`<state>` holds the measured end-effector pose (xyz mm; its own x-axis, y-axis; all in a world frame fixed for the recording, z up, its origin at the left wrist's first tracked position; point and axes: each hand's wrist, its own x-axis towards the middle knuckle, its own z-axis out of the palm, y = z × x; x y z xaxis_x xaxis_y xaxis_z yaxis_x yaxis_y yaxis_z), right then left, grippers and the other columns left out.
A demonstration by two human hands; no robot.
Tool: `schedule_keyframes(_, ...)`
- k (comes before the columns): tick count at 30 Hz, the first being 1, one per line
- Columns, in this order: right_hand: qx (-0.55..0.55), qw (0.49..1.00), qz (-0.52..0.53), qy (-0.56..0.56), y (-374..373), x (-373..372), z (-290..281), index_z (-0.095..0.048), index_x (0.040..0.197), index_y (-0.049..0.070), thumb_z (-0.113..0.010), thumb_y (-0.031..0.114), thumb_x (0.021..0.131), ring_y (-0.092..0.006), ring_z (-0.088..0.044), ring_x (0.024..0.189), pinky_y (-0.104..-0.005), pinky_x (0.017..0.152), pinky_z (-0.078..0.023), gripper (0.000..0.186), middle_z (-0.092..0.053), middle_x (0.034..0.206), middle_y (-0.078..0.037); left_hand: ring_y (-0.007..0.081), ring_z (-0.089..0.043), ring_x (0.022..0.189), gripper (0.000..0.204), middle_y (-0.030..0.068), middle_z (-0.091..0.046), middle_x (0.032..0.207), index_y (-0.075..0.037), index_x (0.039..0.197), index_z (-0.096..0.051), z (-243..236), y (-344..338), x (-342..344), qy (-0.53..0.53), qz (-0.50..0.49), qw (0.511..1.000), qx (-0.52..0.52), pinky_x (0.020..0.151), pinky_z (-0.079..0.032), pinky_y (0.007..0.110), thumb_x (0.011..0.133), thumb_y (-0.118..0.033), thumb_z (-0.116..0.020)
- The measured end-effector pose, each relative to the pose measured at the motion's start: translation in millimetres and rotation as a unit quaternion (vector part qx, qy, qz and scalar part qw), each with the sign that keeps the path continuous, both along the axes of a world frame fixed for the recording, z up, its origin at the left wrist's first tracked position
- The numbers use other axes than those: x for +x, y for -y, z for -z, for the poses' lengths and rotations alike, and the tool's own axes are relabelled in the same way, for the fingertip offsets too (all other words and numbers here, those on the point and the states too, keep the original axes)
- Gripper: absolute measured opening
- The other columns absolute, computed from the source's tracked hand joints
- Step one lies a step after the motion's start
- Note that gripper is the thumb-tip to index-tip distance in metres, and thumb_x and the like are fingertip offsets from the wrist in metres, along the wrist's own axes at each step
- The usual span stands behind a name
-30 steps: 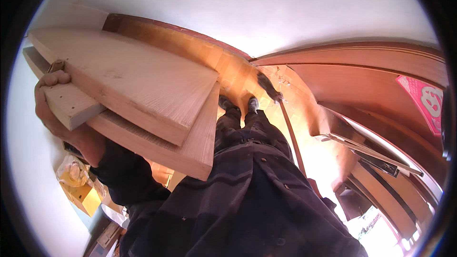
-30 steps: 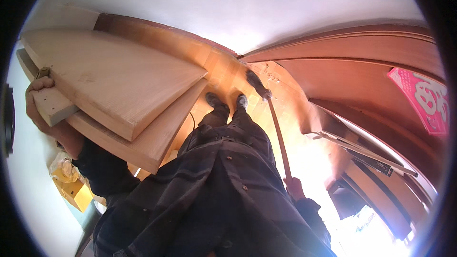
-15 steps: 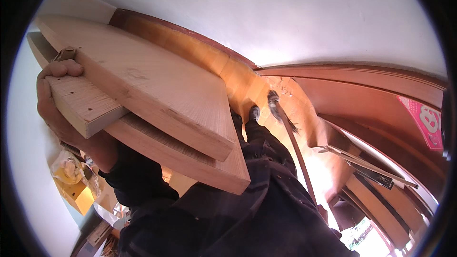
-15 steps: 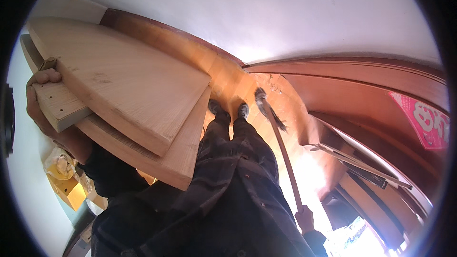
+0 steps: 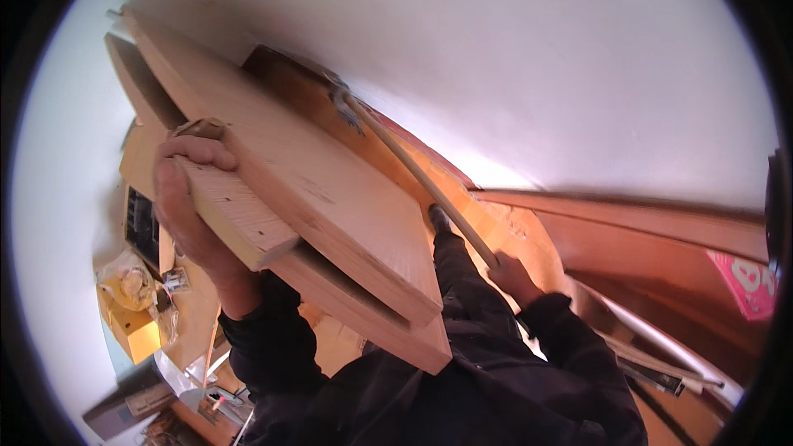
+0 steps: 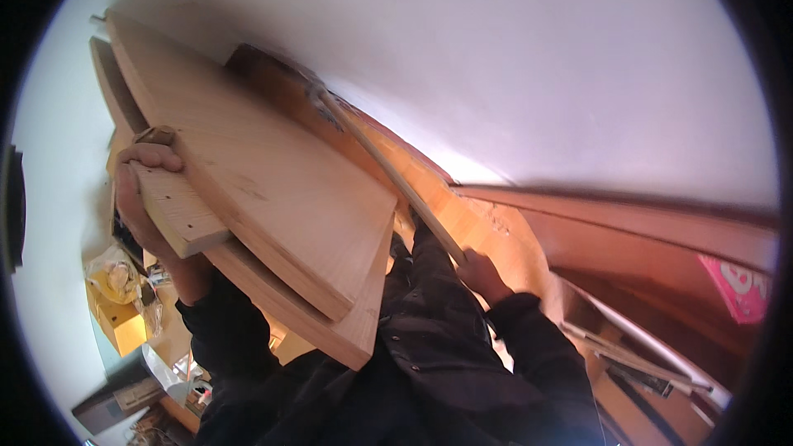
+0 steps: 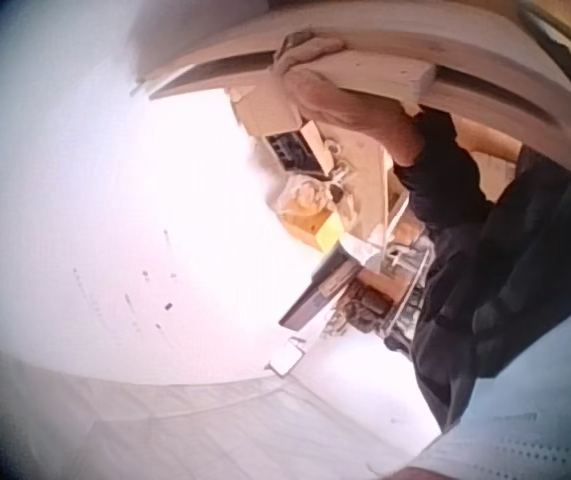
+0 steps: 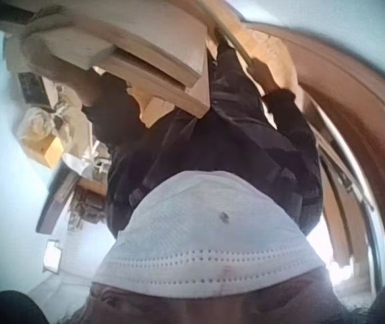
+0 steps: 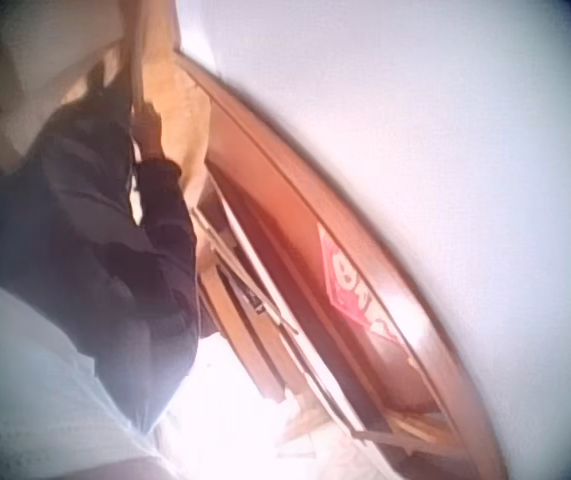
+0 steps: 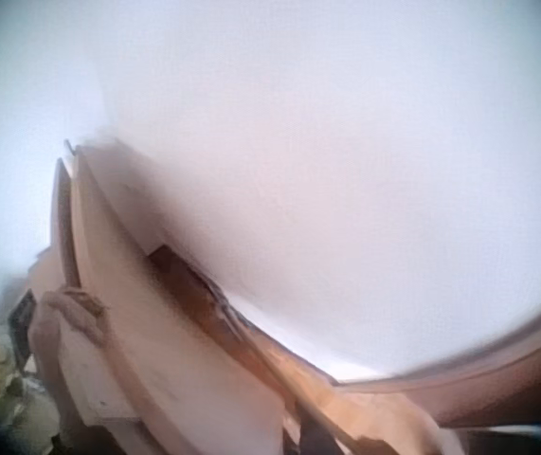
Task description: The person sands a wooden board using a long-handled sanding tool. They hold the board with one hand and move the tool back and forth along the surface, then flip the board to sand the other side.
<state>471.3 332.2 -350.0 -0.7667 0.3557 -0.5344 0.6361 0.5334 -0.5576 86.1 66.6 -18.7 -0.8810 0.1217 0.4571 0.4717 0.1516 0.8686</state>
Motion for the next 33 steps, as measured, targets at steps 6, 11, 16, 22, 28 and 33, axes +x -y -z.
schedule_keyframes(6,0.022,0.985,-0.092,-0.146,-8,-284,40,-0.066,0.095,-0.002,-0.064,0.023,0.088,-0.0504,-0.068,0.084,-0.0571,0.077,-0.053,0.026,-0.069,0.087,-0.031,0.0281,-0.056,0.102,0.042,0.0096,-0.061,0.079,-0.004,0.086,-0.055,-3,0,-4,-0.02,-0.002,1.0,-0.011,0.114,-0.032,0.045,0.102,-0.038,-0.035)
schedule_keyframes(11,-0.053,0.977,-0.112,-0.172,16,-419,44,-0.068,0.096,-0.003,-0.063,0.022,0.091,-0.0405,-0.072,0.08,-0.0499,0.069,-0.055,0.026,-0.071,0.086,-0.025,0.023,-0.057,0.088,0.043,0.0079,-0.061,0.071,-0.008,0.083,-0.052,-5,-2,-9,-0.027,-0.029,0.998,-0.047,0.129,-0.015,0.051,0.101,-0.043,-0.035)
schedule_keyframes(16,-0.088,0.966,-0.243,-0.016,36,-455,79,-0.068,0.095,-0.002,-0.06,0.024,0.097,-0.0282,-0.071,0.068,-0.043,0.056,-0.053,0.027,-0.069,0.079,-0.017,0.018,-0.056,0.076,0.045,0.0078,-0.06,0.067,-0.009,0.081,-0.051,0,-5,-11,-0.03,-0.059,0.997,-0.028,0.131,-0.011,0.051,0.1,-0.047,-0.035)
schedule_keyframes(22,-0.26,0.964,0.004,0.059,55,-420,109,-0.063,0.099,-0.001,-0.058,0.029,0.1,-0.0258,-0.059,0.051,-0.0407,0.043,-0.046,0.031,-0.06,0.067,-0.012,0.0168,-0.055,0.074,0.046,0.0076,-0.06,0.067,-0.008,0.082,-0.05,-2,-3,-10,-0.062,-0.048,0.996,-0.051,0.131,-0.012,0.05,0.1,-0.047,-0.035)
schedule_keyframes(28,-0.168,0.98,-0.101,0.036,21,-330,136,-0.061,0.105,0.001,-0.054,0.037,0.105,-0.0268,-0.064,0.06,-0.044,0.05,-0.05,0.037,-0.064,0.077,-0.013,0.0173,-0.056,0.079,0.046,0.0076,-0.06,0.07,-0.008,0.083,-0.051,-1,-2,-11,-0.032,-0.03,0.999,-0.026,0.131,-0.011,0.049,0.101,-0.048,-0.036)
schedule_keyframes(33,-0.1,0.988,-0.11,0.044,-35,-181,158,-0.058,0.111,0.002,-0.054,0.039,0.106,-0.0377,-0.066,0.073,-0.0496,0.062,-0.051,0.037,-0.067,0.083,-0.02,0.0181,-0.056,0.084,0.044,0.0073,-0.06,0.073,-0.008,0.084,-0.052,-4,-6,-5,-0.017,-0.04,0.999,-0.029,0.131,-0.012,0.048,0.102,-0.044,-0.035)
